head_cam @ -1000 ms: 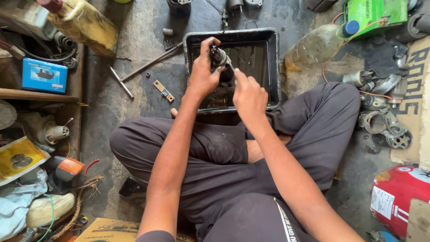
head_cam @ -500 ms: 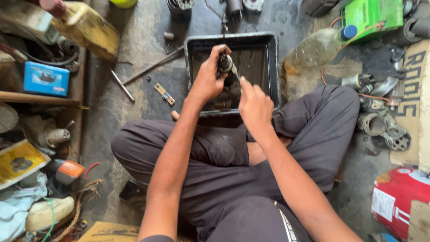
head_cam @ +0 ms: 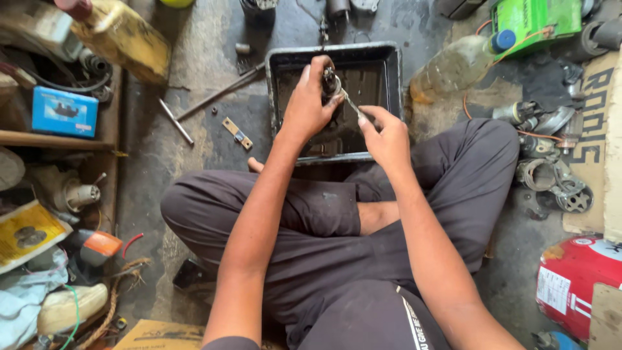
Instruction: The person pours liquid from a plastic bottle into a black tray and then uses a toothbrush to scrub a cylindrical metal part. The person repeatedly scrubs different sections of the part while holding it over the tray.
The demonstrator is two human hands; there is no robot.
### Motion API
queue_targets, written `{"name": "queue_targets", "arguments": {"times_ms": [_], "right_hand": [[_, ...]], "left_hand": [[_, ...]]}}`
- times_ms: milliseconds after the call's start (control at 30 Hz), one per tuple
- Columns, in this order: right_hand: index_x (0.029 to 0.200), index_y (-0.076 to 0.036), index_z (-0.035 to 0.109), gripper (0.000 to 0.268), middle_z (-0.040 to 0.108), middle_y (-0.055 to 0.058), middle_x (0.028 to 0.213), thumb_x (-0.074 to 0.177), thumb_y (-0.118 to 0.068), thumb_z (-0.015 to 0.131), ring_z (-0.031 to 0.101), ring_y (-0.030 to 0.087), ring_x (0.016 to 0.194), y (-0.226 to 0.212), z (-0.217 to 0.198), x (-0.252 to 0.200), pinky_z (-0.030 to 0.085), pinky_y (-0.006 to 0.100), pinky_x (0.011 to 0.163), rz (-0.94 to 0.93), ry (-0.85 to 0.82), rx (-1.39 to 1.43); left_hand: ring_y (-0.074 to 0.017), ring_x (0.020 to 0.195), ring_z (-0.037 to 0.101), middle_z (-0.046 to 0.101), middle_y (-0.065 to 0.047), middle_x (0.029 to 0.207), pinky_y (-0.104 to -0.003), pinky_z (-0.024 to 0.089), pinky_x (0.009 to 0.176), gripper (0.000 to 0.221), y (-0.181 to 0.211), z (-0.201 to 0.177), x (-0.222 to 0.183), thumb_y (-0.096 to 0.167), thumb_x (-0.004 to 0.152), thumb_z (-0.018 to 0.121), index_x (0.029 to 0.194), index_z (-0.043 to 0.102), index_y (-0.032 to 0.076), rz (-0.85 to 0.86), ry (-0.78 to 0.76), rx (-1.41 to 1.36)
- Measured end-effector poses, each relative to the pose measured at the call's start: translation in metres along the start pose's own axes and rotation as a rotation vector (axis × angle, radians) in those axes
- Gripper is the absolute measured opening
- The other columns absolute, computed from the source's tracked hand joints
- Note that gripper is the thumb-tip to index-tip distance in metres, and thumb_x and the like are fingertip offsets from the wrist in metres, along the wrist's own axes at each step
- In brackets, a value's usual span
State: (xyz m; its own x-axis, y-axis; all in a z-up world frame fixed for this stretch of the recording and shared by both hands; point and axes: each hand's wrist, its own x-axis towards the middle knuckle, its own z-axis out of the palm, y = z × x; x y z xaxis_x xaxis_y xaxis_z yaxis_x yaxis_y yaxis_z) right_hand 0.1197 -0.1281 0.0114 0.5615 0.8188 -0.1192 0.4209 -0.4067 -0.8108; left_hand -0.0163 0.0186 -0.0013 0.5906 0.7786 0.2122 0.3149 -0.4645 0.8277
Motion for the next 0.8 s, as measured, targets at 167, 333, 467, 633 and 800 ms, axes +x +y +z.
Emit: {"name": "queue_targets", "arguments": {"times_ms": [167, 333, 467, 633, 800], "right_hand": [[0.117, -0.014, 0.075, 0.022, 0.076, 0.015, 0.095, 0.096, -0.017, 0.068, 0.07, 0.039, 0.083, -0.004, 0.007, -0.001, 0.055, 0.047, 0.07, -0.353, 0.224, -0.251], [0.118, -0.016, 0.074, 0.022, 0.075, 0.016, 0.096, 0.097, -0.021, 0.067, 0.07, 0.041, 0.087, 0.01, 0.008, -0.003, 0.055, 0.05, 0.074, -0.268, 0.203, -0.261], [0.113, -0.018, 0.076, 0.021, 0.073, 0.02, 0.088, 0.096, -0.024, 0.065, 0.069, 0.045, 0.083, 0.028, 0.015, 0.011, 0.053, 0.055, 0.072, -0.005, 0.142, -0.467], [0.109, -0.02, 0.076, 0.02, 0.074, 0.021, 0.089, 0.094, -0.025, 0.064, 0.071, 0.045, 0.083, 0.05, 0.034, 0.006, 0.055, 0.055, 0.075, -0.14, -0.093, -0.49], [0.111, -0.019, 0.075, 0.021, 0.073, 0.021, 0.088, 0.095, -0.026, 0.066, 0.07, 0.045, 0.084, 0.038, 0.022, 0.006, 0.055, 0.054, 0.076, -0.065, -0.011, -0.4]], "left_hand": [[-0.0371, 0.106, 0.071, 0.071, -0.017, 0.111, -0.042, 0.053, 0.09, 0.074, -0.006, -0.002, 0.003, 0.001, 0.081, 0.08, 0.142, 0.039, 0.013, -0.025, -0.053, -0.172], [-0.0369, 0.11, 0.071, 0.07, -0.019, 0.115, -0.04, 0.056, 0.095, 0.058, -0.005, 0.007, -0.003, -0.006, 0.078, 0.079, 0.129, 0.055, 0.01, 0.09, -0.077, -0.192], [-0.0402, 0.107, 0.066, 0.068, -0.021, 0.112, -0.04, 0.051, 0.09, 0.058, 0.006, 0.005, -0.004, -0.004, 0.078, 0.082, 0.128, 0.056, 0.008, 0.034, -0.043, -0.088], [-0.0272, 0.103, 0.075, 0.074, -0.015, 0.106, -0.033, 0.056, 0.089, 0.055, 0.01, -0.002, -0.003, -0.006, 0.082, 0.079, 0.128, 0.055, 0.01, -0.038, -0.022, -0.196], [-0.0197, 0.095, 0.075, 0.074, -0.011, 0.099, -0.031, 0.057, 0.086, 0.055, 0.004, -0.01, 0.003, -0.007, 0.084, 0.077, 0.13, 0.052, 0.01, -0.057, -0.024, -0.21]]}}
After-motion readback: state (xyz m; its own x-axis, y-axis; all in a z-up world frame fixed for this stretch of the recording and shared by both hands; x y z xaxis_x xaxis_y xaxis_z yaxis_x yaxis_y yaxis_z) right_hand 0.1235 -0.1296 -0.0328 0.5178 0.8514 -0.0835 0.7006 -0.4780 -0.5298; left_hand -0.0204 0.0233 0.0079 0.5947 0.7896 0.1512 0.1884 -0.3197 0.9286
